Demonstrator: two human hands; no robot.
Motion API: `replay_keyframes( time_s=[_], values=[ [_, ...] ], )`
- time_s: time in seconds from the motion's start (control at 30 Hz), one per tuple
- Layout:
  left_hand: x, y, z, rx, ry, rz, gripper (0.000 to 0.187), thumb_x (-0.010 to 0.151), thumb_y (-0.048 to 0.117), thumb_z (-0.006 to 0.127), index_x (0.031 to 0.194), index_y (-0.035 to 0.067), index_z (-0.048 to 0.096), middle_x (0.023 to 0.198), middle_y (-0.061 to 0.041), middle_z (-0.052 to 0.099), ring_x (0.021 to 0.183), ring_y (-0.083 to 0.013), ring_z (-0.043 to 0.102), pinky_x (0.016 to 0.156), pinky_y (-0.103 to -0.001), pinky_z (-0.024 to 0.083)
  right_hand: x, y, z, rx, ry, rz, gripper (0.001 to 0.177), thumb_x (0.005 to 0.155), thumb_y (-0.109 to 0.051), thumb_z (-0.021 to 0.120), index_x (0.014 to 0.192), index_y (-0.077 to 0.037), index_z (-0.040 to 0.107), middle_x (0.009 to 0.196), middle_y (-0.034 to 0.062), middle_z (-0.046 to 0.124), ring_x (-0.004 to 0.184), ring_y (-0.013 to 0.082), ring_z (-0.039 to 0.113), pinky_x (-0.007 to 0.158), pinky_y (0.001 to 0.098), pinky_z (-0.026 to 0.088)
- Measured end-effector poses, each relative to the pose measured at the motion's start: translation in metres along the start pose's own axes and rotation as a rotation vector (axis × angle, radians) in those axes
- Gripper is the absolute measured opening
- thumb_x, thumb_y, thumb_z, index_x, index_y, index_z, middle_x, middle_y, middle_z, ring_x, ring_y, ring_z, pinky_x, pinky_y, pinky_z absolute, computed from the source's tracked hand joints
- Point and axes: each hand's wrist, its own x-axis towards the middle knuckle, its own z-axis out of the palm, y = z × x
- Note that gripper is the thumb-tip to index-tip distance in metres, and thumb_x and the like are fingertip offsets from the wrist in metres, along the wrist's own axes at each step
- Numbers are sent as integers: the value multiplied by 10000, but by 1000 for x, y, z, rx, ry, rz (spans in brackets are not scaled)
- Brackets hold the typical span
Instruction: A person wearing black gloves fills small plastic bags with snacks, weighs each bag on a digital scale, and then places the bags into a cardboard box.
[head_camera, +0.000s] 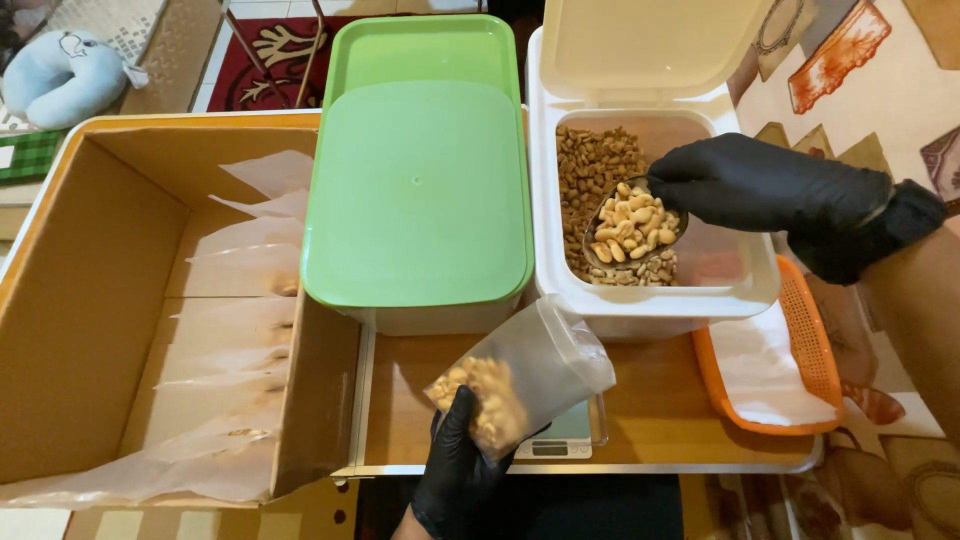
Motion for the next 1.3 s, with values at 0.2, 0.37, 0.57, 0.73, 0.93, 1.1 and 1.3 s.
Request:
replay_keyframes(
  time_s=[0.2, 0.37, 0.57, 0.73, 0.93, 1.1, 1.3],
  values=[
    [1, -17, 19, -6, -29, 6, 524, 917, 145, 756, 1392, 106, 538, 1116, 38, 652, 977, -119, 597, 874, -271, 528, -32, -18, -3, -1, -9, -1, 330, 1004, -370, 477, 1123, -170, 710, 1062, 37, 757, 929, 236, 693, 840, 389, 488],
    [2, -32, 34, -163, -45, -72, 538, 887, 98, 787, 1373, 75, 559, 1116, 13, 683, 967, -133, 605, 879, -288, 518, -63, -38, 3, -163, 0, -45, 337, 998, -360, 468, 801, -127, 611, 861, 60, 653, 763, 243, 635, 728, 405, 435],
    [4, -44, 31, 591, 260, 409, 491, 890, 200, 703, 1328, 31, 556, 1218, -174, 666, 1085, -298, 665, 952, -462, 569, -101, -66, 19, -442, 217, -269, 402, 1034, -390, 480, 738, -176, 649, 658, 39, 648, 643, 276, 615, 679, 455, 495],
    [-1, -68, 63, 590, 395, 380, 693, 851, 274, 626, 1474, 13, 470, 1407, -274, 602, 1254, -420, 594, 1000, -605, 508, -118, -80, 35, -551, 418, -405, 397, 998, -341, 531, 642, -182, 602, 566, 64, 579, 512, 360, 546, 594, 513, 472],
    [-4, -61, 50, 480, 254, 290, 761, 825, 225, 684, 1504, -2, 427, 1459, -275, 561, 1298, -420, 563, 1049, -615, 482, -125, -82, 36, -591, 545, -378, 379, 943, -196, 549, 566, -164, 542, 514, 77, 530, 472, 333, 489, 526, 479, 400],
    [-9, -56, 45, 549, 153, 275, 797, 823, 196, 722, 1527, 15, 396, 1469, -278, 545, 1310, -427, 557, 1020, -608, 509, -127, -81, 32, -600, 525, -370, 392, 990, -260, 544, 614, -160, 593, 537, 68, 547, 467, 334, 501, 529, 485, 441],
    [-5, -45, 31, 405, 140, 209, 830, 809, 202, 753, 1535, 45, 381, 1494, -263, 514, 1351, -428, 515, 1072, -622, 466, -137, -85, 29, -662, 514, -345, 444, 1007, -267, 544, 574, -172, 539, 515, 63, 470, 461, 318, 451, 548, 462, 420]
  ],
)
